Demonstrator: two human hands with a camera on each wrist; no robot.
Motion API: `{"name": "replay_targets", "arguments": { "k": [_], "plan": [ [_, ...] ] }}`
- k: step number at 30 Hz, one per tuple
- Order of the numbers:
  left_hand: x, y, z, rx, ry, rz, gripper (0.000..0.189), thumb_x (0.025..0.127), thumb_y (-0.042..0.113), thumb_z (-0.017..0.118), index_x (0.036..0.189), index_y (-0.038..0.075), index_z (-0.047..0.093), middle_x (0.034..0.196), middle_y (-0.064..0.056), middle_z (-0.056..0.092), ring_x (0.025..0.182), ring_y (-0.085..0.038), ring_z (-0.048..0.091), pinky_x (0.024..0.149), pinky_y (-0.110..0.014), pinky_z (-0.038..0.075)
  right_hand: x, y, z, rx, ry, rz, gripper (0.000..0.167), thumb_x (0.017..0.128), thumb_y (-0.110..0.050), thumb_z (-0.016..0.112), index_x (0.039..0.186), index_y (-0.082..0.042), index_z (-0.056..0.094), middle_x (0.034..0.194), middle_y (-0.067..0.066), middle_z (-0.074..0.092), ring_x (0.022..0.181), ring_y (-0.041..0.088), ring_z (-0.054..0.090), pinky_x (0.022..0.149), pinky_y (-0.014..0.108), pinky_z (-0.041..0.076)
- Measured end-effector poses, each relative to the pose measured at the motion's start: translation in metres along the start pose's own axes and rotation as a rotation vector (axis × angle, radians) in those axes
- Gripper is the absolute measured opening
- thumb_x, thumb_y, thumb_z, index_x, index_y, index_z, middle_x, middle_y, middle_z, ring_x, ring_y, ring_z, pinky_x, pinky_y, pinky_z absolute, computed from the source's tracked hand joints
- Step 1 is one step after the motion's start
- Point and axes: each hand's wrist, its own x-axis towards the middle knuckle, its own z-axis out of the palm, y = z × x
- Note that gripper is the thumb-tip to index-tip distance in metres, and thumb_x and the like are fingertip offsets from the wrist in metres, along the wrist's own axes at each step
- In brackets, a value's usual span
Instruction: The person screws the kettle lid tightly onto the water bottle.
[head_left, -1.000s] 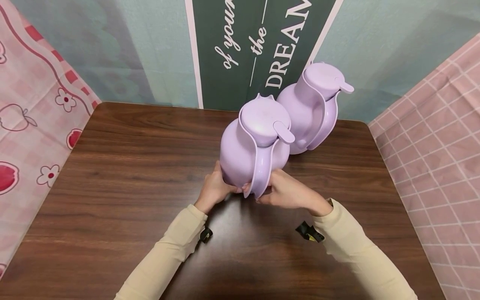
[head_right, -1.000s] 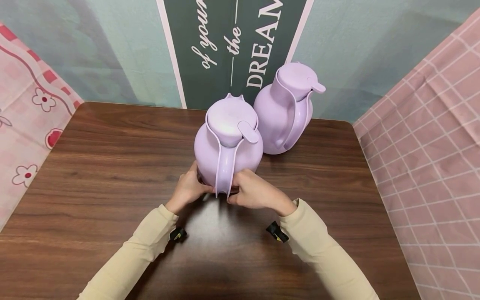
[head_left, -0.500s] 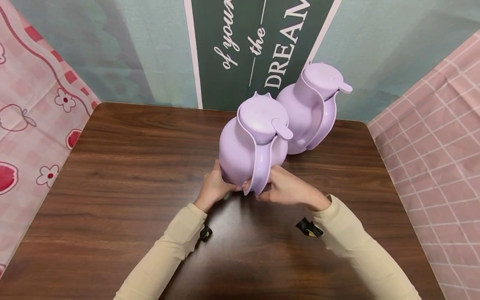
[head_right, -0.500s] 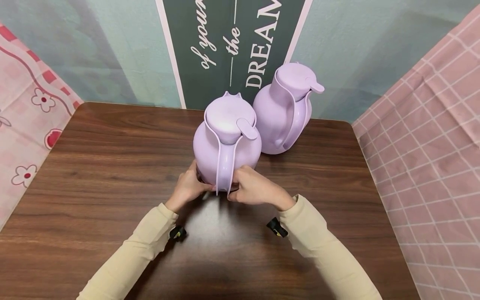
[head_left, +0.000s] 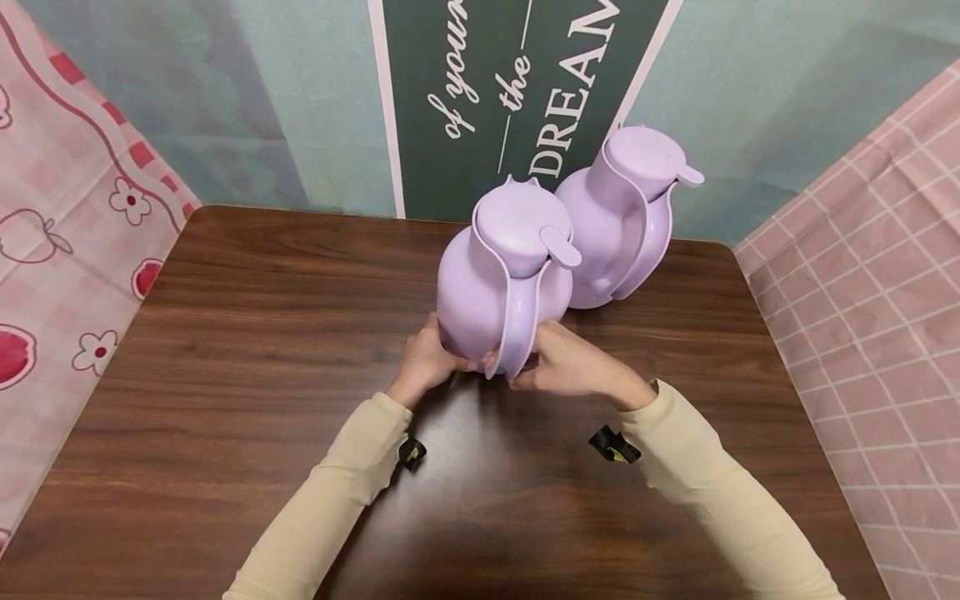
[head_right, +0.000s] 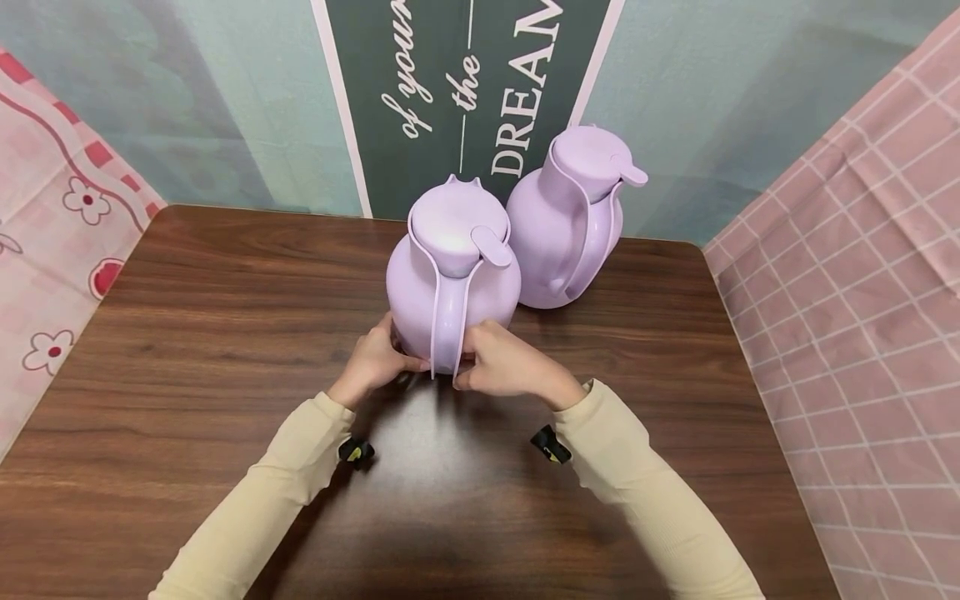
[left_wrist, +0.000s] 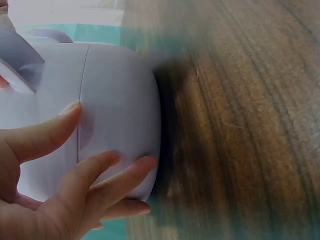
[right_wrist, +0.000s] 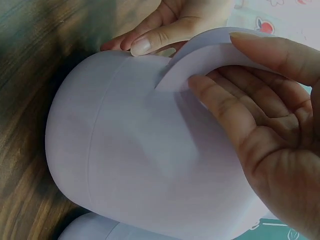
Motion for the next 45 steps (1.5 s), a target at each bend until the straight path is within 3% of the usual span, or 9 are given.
{"name": "replay_targets", "arguments": {
  "k": [6, 12, 19, 32, 39, 45],
  "plan": [
    [0.004, 0.004, -0.006, 0.060, 0.003, 0.014, 0.063, 0.066, 0.022, 0.081, 0.112, -0.008, 0.052, 0.106, -0.025, 0.060, 0.101, -0.042, 0.053, 0.085, -0.044, 0.042, 0.003, 0.002, 0.000, -0.040, 0.068, 0.025, 0.030, 0.064, 0.003, 0.070, 0.092, -0.008, 0.070, 0.093, -0.001, 0.066, 0.089, 0.013, 0.056, 0.083, 0.033, 0.042],
    [0.008, 0.008, -0.013, 0.073, 0.014, 0.059, 0.036, 0.070, 0.021, 0.077, 0.093, -0.003, 0.064, 0.091, -0.018, 0.065, 0.090, -0.037, 0.057, 0.077, -0.041, 0.045, 0.009, 0.003, 0.001, -0.044, 0.114, 0.088, 0.031, 0.064, 0.003, 0.072, 0.093, -0.006, 0.069, 0.087, 0.000, 0.066, 0.083, 0.015, 0.056, 0.079, 0.034, 0.044],
    [0.010, 0.012, -0.020, 0.078, 0.029, 0.062, 0.026, 0.073, 0.024, 0.075, 0.067, 0.003, 0.060, 0.065, -0.007, 0.058, 0.072, -0.028, 0.056, 0.062, -0.036, 0.044, 0.016, 0.003, 0.000, -0.052, 0.107, 0.133, 0.033, 0.064, 0.002, 0.073, 0.095, -0.007, 0.070, 0.083, 0.001, 0.068, 0.076, 0.013, 0.059, 0.074, 0.031, 0.047],
    [0.015, 0.015, -0.030, 0.091, -0.078, 0.142, 0.023, 0.078, 0.025, 0.071, 0.085, 0.004, 0.067, 0.081, -0.008, 0.067, 0.085, -0.029, 0.057, 0.071, -0.035, 0.045, 0.017, 0.008, -0.008, -0.055, 0.130, 0.187, 0.029, 0.065, 0.001, 0.073, 0.093, -0.008, 0.072, 0.086, 0.000, 0.069, 0.084, 0.015, 0.060, 0.079, 0.033, 0.045],
    [0.018, 0.016, -0.033, 0.113, -0.092, 0.171, 0.020, 0.078, 0.024, 0.071, 0.084, 0.005, 0.067, 0.077, -0.007, 0.067, 0.080, -0.028, 0.056, 0.067, -0.033, 0.044, 0.018, 0.008, -0.008, -0.050, 0.123, 0.188, 0.030, 0.064, 0.003, 0.072, 0.092, -0.007, 0.072, 0.086, 0.001, 0.069, 0.084, 0.015, 0.060, 0.079, 0.033, 0.045],
    [0.020, 0.016, -0.034, 0.104, -0.102, 0.168, 0.024, 0.079, 0.023, 0.070, 0.094, 0.005, 0.067, 0.081, -0.008, 0.068, 0.083, -0.027, 0.057, 0.067, -0.032, 0.045, 0.023, 0.007, -0.008, -0.043, 0.103, 0.210, 0.031, 0.065, 0.004, 0.070, 0.095, -0.006, 0.071, 0.087, 0.002, 0.069, 0.082, 0.015, 0.060, 0.078, 0.033, 0.046]
  ]
}}
